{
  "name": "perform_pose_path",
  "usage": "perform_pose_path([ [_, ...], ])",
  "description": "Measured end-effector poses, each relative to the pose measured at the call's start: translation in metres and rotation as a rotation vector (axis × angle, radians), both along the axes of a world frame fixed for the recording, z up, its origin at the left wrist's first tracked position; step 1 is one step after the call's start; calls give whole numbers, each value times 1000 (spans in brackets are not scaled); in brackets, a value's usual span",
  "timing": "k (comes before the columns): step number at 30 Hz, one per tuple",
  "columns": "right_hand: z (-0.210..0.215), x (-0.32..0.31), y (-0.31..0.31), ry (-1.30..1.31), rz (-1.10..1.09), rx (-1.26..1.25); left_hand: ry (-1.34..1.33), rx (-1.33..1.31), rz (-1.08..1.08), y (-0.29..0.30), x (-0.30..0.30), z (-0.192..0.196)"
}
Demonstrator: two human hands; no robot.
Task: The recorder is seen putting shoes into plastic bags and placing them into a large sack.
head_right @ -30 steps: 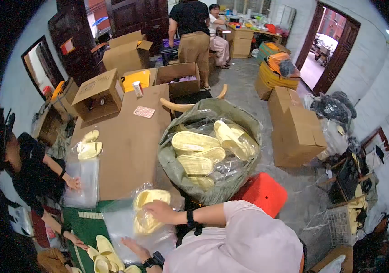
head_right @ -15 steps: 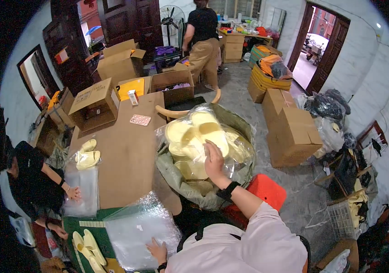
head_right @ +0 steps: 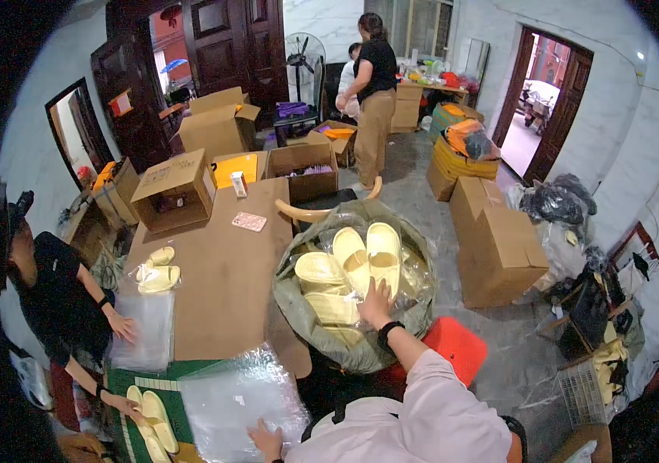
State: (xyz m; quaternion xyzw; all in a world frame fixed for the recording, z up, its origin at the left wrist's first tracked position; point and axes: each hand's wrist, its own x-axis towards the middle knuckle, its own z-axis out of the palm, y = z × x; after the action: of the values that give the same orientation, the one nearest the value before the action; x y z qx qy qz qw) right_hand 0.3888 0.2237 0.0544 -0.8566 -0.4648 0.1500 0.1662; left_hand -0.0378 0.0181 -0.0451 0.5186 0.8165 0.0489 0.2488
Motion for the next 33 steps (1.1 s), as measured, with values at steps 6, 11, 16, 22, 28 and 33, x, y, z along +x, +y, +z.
perform_pose_path([
  [6,44,-50,-22,-413,410,125,281,208,-281,-25,-17,-26],
  [11,-3,-27,-5,-531,423,-118,113,173,-206,-22,-16,-23],
  [16,-9,-17,8,-337,415,-217,27,212,-181,-34,-16,-11],
  [22,3,-65,-2,-449,385,107,30,68,-97,-42,-9,7],
  [28,18,-138,-33,-324,710,203,26,21,-103,-36,-9,8],
  [33,20,-166,-51,-202,854,240,57,112,-154,-36,-13,-10],
])
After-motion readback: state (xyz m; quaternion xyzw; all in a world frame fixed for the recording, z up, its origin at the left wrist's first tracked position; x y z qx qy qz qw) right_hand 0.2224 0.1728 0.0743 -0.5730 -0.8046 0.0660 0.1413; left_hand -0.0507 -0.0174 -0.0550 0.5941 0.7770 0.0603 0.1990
